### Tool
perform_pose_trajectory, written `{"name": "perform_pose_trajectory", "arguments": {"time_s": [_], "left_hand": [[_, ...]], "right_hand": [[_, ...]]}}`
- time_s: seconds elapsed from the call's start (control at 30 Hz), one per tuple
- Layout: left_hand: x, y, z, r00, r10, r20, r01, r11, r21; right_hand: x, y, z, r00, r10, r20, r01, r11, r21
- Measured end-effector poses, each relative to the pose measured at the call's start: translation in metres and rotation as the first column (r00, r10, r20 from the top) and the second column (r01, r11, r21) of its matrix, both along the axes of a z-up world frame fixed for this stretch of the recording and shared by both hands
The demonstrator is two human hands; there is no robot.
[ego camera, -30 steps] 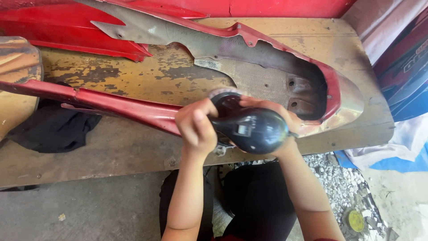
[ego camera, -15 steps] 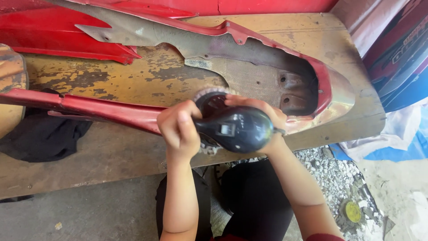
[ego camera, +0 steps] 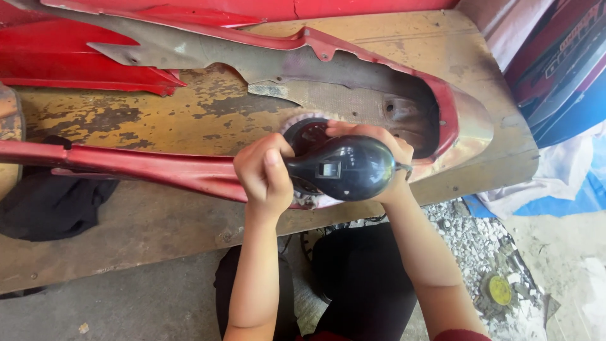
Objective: The person uses a handheld electric polisher with a buffing pad to smooth and polish the surface of a red car part, likely a fender or bumper, resting on a wooden workbench.
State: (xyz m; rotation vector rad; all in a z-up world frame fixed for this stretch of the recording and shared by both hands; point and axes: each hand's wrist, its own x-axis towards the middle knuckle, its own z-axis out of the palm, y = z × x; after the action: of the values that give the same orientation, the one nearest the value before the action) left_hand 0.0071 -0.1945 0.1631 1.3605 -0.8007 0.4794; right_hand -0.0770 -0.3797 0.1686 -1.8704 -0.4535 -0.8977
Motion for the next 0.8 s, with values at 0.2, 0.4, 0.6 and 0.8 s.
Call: {"name": "perform_pose_trajectory", "arguments": {"time_s": [0.2,0.4,0.6,0.8], "left_hand": [[-0.009,-0.014,0.013,0.981,-0.191,-0.028,0.193,0.974,0.12],[0.001,-0.037,0.04,0.974,-0.226,0.006,0.218,0.945,0.243],[0.029,-0.046,0.036,0.979,-0.202,0.034,0.19,0.955,0.228],[0.027,-0.048,0.047,0.964,-0.265,-0.005,0.255,0.922,0.292]], "right_hand": [[-0.025,-0.013,0.006,0.995,-0.095,-0.018,0.093,0.992,-0.081],[-0.012,-0.044,-0.025,0.993,0.008,-0.116,0.019,0.973,0.229],[0.005,-0.048,-0.018,0.962,-0.258,-0.089,0.265,0.961,0.076],[-0.003,-0.057,-0.034,0.978,-0.171,-0.122,0.187,0.973,0.136]]}}
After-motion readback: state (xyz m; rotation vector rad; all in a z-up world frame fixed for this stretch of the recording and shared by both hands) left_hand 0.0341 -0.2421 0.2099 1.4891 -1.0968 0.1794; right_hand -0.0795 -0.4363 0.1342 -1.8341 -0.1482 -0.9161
